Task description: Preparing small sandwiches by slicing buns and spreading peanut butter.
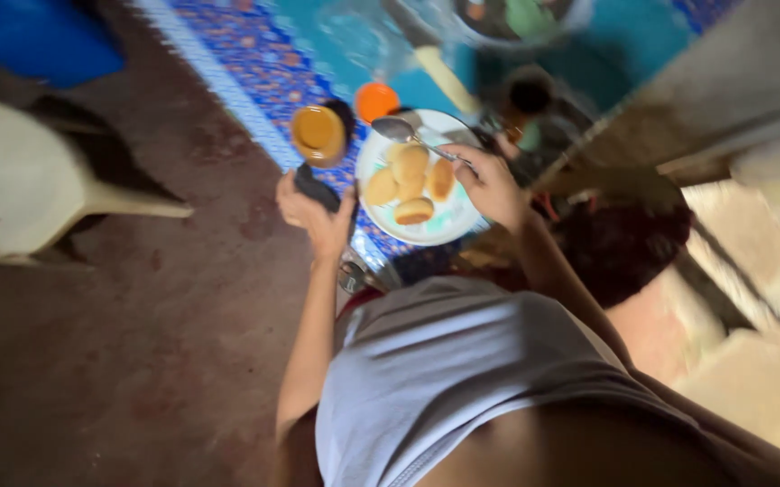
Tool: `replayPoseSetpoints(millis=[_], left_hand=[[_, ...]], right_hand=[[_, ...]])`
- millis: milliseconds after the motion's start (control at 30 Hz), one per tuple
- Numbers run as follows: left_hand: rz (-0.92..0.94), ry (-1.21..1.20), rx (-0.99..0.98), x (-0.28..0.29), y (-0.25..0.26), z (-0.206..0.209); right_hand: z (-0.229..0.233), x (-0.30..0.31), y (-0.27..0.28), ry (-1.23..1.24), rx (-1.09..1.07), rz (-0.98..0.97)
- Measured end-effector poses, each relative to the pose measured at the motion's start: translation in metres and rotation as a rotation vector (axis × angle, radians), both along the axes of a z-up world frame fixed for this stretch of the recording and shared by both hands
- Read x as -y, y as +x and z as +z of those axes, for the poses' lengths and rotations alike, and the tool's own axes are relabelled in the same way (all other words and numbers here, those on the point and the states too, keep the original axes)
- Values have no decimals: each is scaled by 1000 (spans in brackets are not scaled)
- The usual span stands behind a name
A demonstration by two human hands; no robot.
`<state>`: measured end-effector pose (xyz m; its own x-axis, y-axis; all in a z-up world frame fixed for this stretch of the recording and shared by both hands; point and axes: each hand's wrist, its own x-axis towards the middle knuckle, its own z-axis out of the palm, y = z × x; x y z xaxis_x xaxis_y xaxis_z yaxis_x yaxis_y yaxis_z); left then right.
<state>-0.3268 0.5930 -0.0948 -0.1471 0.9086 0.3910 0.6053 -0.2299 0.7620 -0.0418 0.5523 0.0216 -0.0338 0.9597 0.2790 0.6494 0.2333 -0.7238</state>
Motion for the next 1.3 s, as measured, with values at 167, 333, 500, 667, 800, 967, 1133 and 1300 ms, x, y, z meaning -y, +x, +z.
replayPoseSetpoints(millis=[167,333,500,667,800,967,1133,1300], left_hand=[[-67,-29,47,-37,-8,-21],[-25,-92,16,-60,2,15],[-20,-100,37,-72,7,-13],[-2,-179,106,-70,8,12],[-9,-175,116,-72,8,22],[-20,-171,129,-72,6,23],[-17,-175,117,-72,4,30],[-30,-133,170,-72,7,18]], right_hand=[[49,-45,-37,8,117,85],[72,-86,-72,89,197,119],[80,-113,-105,141,228,270],[79,-126,-121,220,231,369],[46,-143,-121,282,315,452],[26,-150,-122,360,403,529],[59,-142,-123,418,396,532],[52,-139,-124,512,445,501]])
